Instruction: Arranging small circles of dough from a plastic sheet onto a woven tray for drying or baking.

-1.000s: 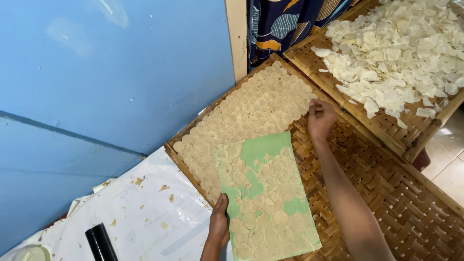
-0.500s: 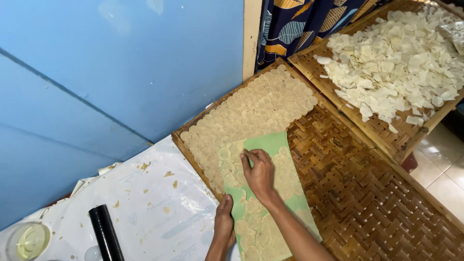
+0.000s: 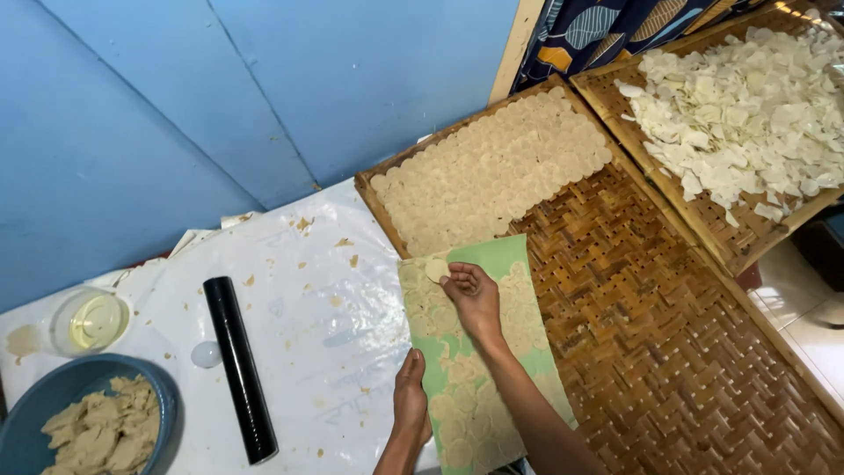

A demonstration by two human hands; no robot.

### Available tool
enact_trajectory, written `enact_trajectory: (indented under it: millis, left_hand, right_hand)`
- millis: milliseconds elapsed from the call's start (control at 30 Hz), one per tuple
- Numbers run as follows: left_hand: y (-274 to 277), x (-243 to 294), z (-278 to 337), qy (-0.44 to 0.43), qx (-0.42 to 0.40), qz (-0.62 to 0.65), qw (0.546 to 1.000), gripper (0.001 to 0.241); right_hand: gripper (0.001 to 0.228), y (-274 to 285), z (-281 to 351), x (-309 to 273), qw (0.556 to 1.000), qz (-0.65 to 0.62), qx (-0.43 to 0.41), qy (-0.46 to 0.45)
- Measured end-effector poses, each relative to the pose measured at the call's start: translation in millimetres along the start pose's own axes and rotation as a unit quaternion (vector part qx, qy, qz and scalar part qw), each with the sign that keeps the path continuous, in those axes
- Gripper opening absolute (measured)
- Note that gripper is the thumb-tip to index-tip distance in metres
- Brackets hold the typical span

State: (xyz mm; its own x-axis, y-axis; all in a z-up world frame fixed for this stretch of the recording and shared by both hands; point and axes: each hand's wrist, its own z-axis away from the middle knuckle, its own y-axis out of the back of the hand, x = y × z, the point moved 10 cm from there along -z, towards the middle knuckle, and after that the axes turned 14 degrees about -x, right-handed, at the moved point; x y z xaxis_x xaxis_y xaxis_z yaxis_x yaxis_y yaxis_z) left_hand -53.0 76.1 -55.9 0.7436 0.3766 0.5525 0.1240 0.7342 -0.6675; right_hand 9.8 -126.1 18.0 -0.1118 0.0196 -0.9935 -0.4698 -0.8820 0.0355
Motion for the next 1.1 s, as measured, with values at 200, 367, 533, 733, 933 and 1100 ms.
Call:
enact_trajectory:
  millis: [200, 367, 533, 733, 933, 1100]
  left_hand:
    - [31, 0, 41, 0.001, -0.005, 0.074, 0.997, 0.052]
    - [66, 9, 58, -0.024, -0.018, 0.085, 0.996, 0.051]
    - [114, 21, 71, -0.028, 0.017, 0.078, 0.996, 0.051]
    - [137, 34, 99, 0.023, 0.083, 0.046, 0.995, 0.053]
    - [152, 30, 111, 0.029, 0.092, 0.051, 0.994, 0.056]
    - [164, 30, 118, 0.024, 0.101, 0.043, 0.994, 0.059]
  right_hand:
    - [0.027, -32, 41, 10, 0.989, -0.107, -0.057, -0.088]
    - [0.027, -19, 70, 2, 0.985, -0.144, -0.042, -0.091]
    - [0.028, 19, 80, 26, 0.975, -0.193, -0.004, -0.11]
    - [0.027, 61, 48, 60, 0.998, 0.025, 0.043, -0.046]
    - [0.026, 53, -2, 92, 0.995, 0.093, 0.01, -0.022]
    - [0.024, 49, -6, 81, 0.955, 0.275, 0.023, -0.112]
